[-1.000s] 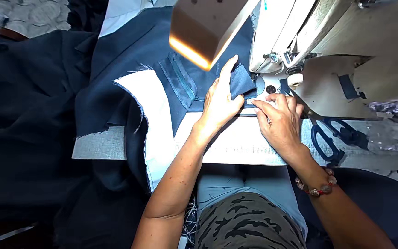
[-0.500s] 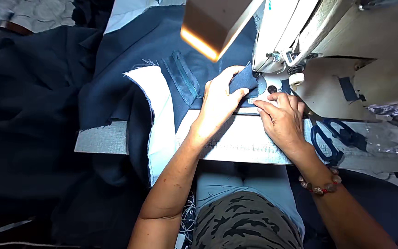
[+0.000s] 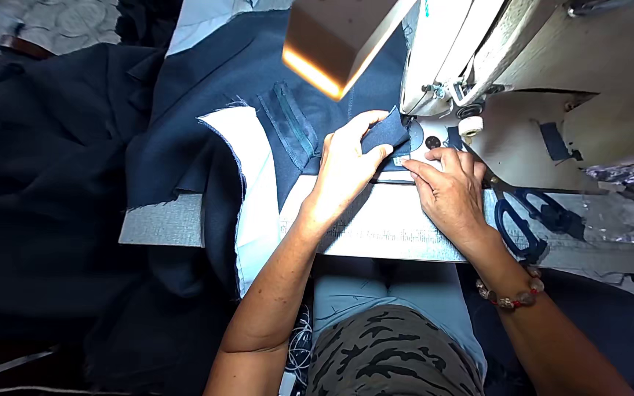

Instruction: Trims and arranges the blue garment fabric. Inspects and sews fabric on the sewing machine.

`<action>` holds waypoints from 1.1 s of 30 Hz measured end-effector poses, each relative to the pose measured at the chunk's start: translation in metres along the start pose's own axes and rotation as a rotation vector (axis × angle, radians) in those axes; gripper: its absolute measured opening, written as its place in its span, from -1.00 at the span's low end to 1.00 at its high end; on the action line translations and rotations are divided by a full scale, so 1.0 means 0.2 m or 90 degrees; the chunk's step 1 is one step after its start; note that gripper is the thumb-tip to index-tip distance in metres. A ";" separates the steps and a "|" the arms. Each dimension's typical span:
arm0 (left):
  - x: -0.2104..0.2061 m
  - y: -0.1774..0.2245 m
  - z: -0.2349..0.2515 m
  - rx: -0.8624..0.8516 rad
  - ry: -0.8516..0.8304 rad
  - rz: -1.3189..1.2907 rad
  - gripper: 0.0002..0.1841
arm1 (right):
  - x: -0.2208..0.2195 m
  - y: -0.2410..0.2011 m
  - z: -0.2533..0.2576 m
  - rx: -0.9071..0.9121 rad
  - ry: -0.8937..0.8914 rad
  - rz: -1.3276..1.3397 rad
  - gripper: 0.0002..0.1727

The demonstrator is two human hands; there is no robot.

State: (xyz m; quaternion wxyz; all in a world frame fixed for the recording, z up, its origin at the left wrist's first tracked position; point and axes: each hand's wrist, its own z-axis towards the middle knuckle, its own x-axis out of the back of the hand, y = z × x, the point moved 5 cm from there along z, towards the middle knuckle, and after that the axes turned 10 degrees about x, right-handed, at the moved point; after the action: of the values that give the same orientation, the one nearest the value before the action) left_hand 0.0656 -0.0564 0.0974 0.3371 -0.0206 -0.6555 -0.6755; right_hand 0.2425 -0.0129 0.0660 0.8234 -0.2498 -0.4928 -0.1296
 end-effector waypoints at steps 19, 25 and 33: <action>-0.16 0.02 -0.24 -0.161 -0.024 0.199 -0.74 | 0.08 0.07 0.10 0.027 -0.094 0.019 -0.58; -0.27 0.01 -0.28 -0.221 0.010 0.289 -0.81 | 0.02 0.14 0.12 0.007 -0.091 0.004 -0.57; -0.32 -0.01 -0.31 -0.202 -0.017 0.358 -0.66 | 0.10 0.02 0.00 -0.011 -0.074 0.039 -0.48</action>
State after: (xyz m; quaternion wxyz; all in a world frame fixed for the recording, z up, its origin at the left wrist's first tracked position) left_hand 0.1393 -0.0845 0.0575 0.4947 -0.2622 -0.5152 -0.6489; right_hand 0.2546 -0.0093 0.0822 0.7947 -0.2786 -0.5311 -0.0939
